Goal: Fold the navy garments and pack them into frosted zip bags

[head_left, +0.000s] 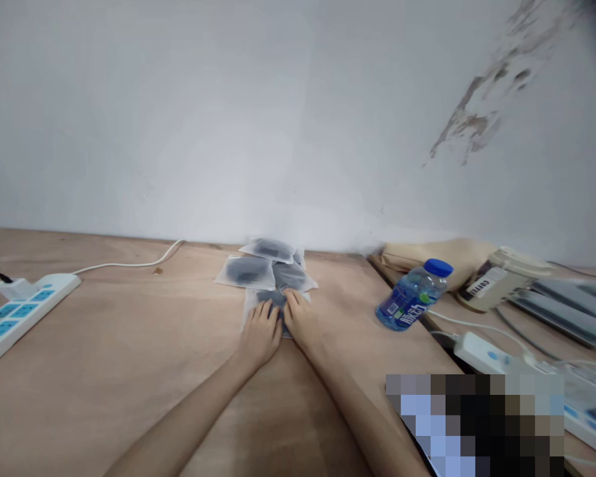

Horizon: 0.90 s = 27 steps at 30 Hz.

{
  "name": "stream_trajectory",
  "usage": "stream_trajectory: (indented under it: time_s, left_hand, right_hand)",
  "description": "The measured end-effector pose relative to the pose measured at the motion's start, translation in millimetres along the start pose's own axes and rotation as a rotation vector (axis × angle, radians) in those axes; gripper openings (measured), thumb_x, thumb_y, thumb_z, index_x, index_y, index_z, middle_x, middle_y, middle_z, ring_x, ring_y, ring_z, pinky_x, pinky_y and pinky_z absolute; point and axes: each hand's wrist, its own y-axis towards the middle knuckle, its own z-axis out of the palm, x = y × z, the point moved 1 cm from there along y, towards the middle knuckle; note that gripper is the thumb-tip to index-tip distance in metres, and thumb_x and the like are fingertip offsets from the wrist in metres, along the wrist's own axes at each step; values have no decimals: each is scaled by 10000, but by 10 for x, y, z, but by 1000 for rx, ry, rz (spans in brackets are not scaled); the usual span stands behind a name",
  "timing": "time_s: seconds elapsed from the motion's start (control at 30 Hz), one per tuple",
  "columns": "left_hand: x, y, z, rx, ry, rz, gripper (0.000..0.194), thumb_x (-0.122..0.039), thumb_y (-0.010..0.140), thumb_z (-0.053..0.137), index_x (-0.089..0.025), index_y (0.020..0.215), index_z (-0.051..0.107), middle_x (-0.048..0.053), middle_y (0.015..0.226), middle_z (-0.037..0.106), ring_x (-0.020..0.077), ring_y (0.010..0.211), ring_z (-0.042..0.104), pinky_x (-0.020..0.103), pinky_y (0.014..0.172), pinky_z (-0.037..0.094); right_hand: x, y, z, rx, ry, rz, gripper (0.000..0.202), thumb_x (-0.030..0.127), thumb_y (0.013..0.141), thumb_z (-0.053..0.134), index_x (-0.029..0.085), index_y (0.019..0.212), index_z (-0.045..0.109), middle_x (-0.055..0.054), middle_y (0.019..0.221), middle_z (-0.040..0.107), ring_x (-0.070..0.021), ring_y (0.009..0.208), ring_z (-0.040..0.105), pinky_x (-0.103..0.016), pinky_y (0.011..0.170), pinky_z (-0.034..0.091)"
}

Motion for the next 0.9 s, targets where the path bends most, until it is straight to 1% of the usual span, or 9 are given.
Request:
stream_trajectory:
  time_s: [0.1, 0.2, 0.3, 0.43, 0.5, 0.63, 0.7, 0.77, 0.9]
  left_hand:
    - [-6, 4, 7, -11, 0, -6, 324, -241, 949, 411, -169, 1235, 545, 148, 1323, 545, 286, 1255, 484, 469, 997, 441]
    - [-7, 3, 18, -32, -7, -2, 310, -234, 945, 421, -169, 1219, 550, 150, 1304, 558, 285, 1244, 493, 474, 989, 450]
    - [-6, 4, 26, -57, -16, 6, 298, -228, 939, 437, -174, 1209, 552, 148, 1288, 566, 285, 1230, 505, 479, 979, 460]
    - [-4, 5, 36, -90, -37, 7, 291, -222, 931, 453, -185, 1201, 554, 145, 1281, 570, 286, 1219, 514, 486, 966, 473]
    - [0, 10, 44, -95, -48, 6, 290, -214, 925, 461, -189, 1198, 556, 142, 1277, 575, 284, 1212, 521, 483, 959, 479]
    - [5, 25, 25, -127, -63, 14, 295, -199, 915, 469, -167, 1196, 555, 156, 1301, 562, 288, 1218, 521, 482, 967, 480]
    - [-11, 22, -26, -182, -92, 48, 287, -179, 912, 460, -167, 1182, 558, 154, 1328, 546, 280, 1235, 512, 478, 993, 469]
    - [-45, 1, -98, -259, -136, 105, 284, -151, 907, 450, -183, 1168, 559, 139, 1321, 552, 261, 1242, 513, 467, 1021, 454]
    - [-118, -93, -211, -415, -168, 234, 315, -139, 884, 492, -206, 1191, 516, 146, 1314, 548, 254, 1284, 492, 472, 1049, 437]
  right_hand:
    - [-95, 366, 75, -7, -50, 70, 475, 55, 854, 401, 154, 1296, 541, -138, 1380, 542, -254, 1123, 608, -357, 872, 522]
    - [-184, 705, 118, -21, -81, 159, 531, 29, 844, 402, 174, 1345, 503, -152, 1436, 483, -260, 1059, 638, -353, 808, 524]
    - [-275, 928, 137, -32, -69, 207, 446, 22, 852, 408, 162, 1235, 587, -182, 1299, 581, -243, 918, 673, -334, 753, 509]
    - [-338, 1028, 114, -68, -13, 201, 262, 73, 888, 433, 161, 977, 662, -153, 1044, 672, -212, 838, 672, -298, 735, 491]
    - [-313, 1006, 60, -110, 35, 192, 235, 137, 925, 421, 168, 966, 650, -128, 999, 681, -203, 834, 669, -296, 742, 495]
    - [-162, 825, -157, -208, 163, 162, 265, 274, 976, 374, 180, 1072, 602, -100, 1017, 703, -205, 880, 681, -331, 777, 527]
    - [-58, 668, -314, -284, 300, 150, 265, 333, 973, 404, 187, 1077, 598, -102, 1051, 708, -208, 898, 687, -350, 799, 541]
    - [52, 484, -481, -343, 434, 157, 254, 376, 956, 462, 192, 1037, 616, -93, 1011, 718, -206, 869, 693, -354, 800, 550]
    - [268, 117, -772, -348, 541, 181, 234, 393, 940, 520, 201, 989, 644, -71, 938, 723, -194, 840, 692, -336, 801, 555]
